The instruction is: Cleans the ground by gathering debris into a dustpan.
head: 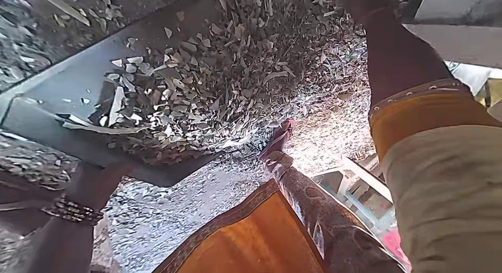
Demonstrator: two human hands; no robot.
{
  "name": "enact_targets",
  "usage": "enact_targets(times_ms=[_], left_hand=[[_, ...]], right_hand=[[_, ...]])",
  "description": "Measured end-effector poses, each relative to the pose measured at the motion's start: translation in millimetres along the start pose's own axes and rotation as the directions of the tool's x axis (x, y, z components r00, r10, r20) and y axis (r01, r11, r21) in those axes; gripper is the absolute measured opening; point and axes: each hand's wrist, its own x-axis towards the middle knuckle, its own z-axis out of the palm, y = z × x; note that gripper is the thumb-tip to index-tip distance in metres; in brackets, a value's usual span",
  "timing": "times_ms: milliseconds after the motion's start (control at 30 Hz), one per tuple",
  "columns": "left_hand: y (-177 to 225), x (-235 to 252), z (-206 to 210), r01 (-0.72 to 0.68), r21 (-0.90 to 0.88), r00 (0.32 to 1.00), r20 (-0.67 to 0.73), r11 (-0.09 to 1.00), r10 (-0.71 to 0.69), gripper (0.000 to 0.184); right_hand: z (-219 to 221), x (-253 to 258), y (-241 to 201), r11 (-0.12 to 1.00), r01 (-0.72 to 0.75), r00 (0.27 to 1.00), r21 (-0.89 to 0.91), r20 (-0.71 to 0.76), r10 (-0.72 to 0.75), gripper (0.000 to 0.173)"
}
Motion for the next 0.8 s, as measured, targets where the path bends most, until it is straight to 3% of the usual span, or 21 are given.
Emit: enact_targets(times_ms=[67,200,333,533,600,700,800], left_hand=[[0,-3,4,0.021,-0.021,1.000,-0.004,1.000,-0.021,0.068],[-11,-9,17,-0.037,-0.065,0.999,-0.013,0.997,0.037,0.064],[4,-24,25,0.029,-0.082,0.999,-0.035,0.996,-0.032,0.070],[11,-35,23,0.051,-0.032,0.999,-0.016,0.998,-0.051,0.070],[11,-40,20,0.065,-0.043,0.998,-0.007,0.997,-0.065,0.077],[3,-39,20,0.031,-0.092,0.999,0.027,0.995,-0.029,0.081],[-22,-35,25,0.089,-0.155,0.996,0.042,0.984,-0.083,0.078]], right_hand=[[6,-10,9,0.996,0.078,0.997,-0.047,0.018,-0.078,0.095],[19,-43,23,0.985,0.157,0.986,-0.072,0.064,-0.153,0.091],[56,-116,-9,0.959,0.118,0.974,0.258,0.159,-0.162,0.080],[80,-231,-71,0.667,-0.079,0.952,0.740,0.255,-0.170,0.075],[77,-273,-90,0.656,-0.111,0.907,0.746,0.346,-0.241,0.073],[70,-319,-110,0.612,-0.037,0.835,0.790,0.361,-0.415,0.078],[39,-348,-126,0.607,0.083,0.644,0.790,0.422,-0.638,0.072]])
